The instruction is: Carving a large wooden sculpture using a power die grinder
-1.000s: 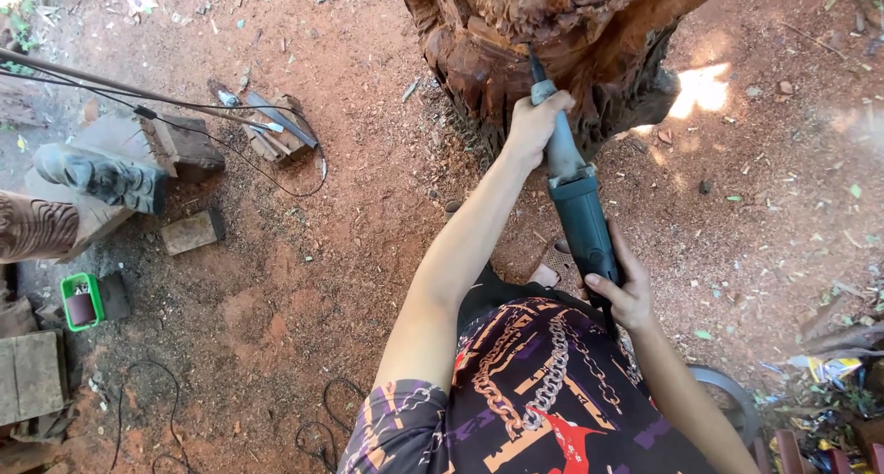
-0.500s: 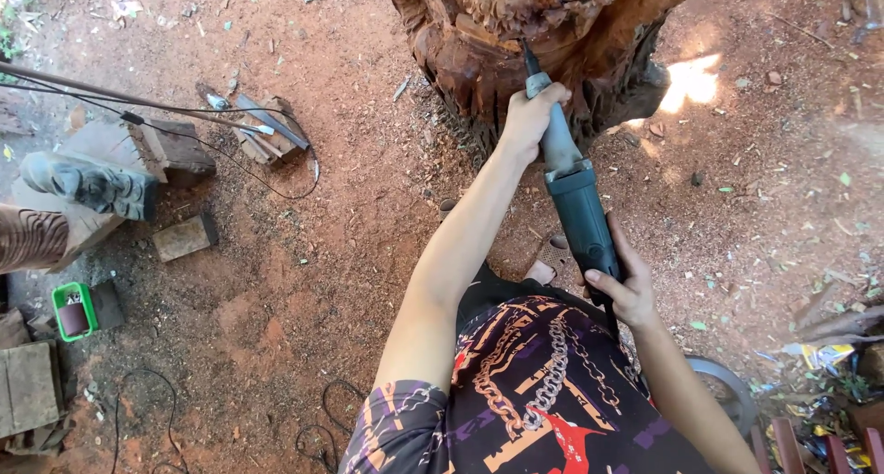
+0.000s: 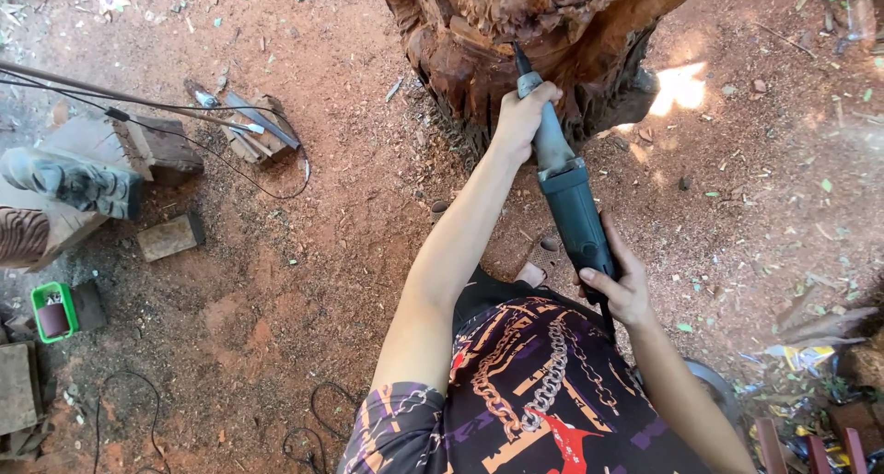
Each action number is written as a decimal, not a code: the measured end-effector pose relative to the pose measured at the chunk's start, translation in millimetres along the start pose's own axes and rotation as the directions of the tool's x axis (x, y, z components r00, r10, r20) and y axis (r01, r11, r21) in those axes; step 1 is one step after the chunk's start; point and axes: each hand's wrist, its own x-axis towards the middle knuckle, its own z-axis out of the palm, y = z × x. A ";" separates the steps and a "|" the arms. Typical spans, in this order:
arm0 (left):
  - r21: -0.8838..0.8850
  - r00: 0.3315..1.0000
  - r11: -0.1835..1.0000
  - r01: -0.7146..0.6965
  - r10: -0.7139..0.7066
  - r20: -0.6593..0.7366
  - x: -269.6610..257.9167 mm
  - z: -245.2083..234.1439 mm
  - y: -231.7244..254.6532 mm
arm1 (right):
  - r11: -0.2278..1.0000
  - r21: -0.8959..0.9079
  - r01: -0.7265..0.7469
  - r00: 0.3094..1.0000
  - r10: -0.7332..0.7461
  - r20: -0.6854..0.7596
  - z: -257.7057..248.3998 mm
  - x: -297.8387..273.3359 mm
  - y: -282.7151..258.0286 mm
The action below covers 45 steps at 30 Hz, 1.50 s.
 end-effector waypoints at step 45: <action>-0.711 0.958 0.679 -0.184 -0.037 -0.284 -173.8 -211.9 -41.2 | -0.415 -0.559 0.718 0.694 0.486 0.530 190.8 -62.6 -227.4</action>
